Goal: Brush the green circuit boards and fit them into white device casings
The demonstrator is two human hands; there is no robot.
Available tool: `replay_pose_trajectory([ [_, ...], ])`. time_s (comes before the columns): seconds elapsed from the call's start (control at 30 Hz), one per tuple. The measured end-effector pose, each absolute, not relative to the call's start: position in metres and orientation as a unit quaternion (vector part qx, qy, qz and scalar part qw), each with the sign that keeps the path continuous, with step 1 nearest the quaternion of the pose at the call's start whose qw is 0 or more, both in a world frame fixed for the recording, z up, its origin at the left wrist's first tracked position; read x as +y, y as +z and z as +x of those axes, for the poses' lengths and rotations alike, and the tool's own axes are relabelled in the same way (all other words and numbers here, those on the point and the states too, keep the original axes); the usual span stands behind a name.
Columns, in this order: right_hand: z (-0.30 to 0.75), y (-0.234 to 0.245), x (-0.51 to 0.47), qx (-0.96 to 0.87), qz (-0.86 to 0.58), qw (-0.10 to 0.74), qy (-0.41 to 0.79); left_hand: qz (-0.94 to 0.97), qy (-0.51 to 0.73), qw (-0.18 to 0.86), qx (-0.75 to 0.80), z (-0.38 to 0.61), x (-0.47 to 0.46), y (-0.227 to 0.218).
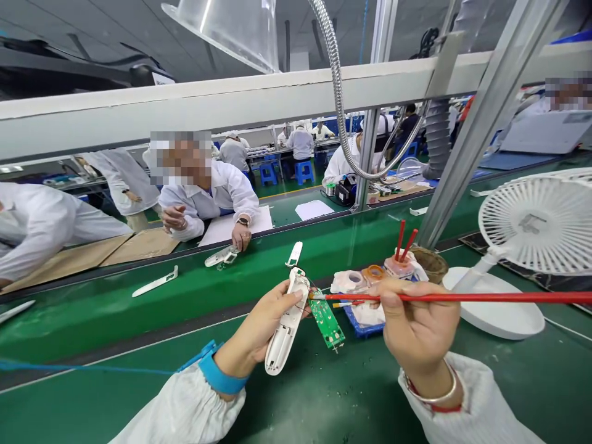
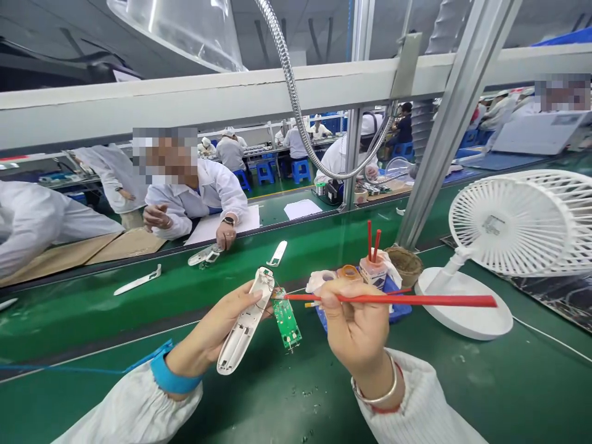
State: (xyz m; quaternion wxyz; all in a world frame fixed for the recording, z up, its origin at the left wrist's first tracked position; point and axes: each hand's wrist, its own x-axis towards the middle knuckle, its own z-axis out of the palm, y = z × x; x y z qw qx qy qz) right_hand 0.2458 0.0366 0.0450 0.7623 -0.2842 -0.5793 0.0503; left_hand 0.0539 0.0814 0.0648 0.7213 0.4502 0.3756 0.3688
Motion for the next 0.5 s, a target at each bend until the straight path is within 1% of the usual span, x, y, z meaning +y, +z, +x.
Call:
replay_pose_trajectory([
  [0.2, 0.248, 0.048, 0.032, -0.634, -0.271, 0.723, 0.042, 0.482, 0.376, 0.692, 0.384, 0.049, 0.071, 0.065],
  [0.4, 0.250, 0.051, 0.023, -0.620, -0.268, 0.737, 0.034, 0.484, 0.376, 0.690, 0.385, 0.045, 0.060, 0.068],
  [0.5, 0.252, 0.054, 0.019, -0.617, -0.278, 0.736, 0.003, 0.489, 0.373, 0.692, 0.378, 0.042, 0.057, 0.069],
])
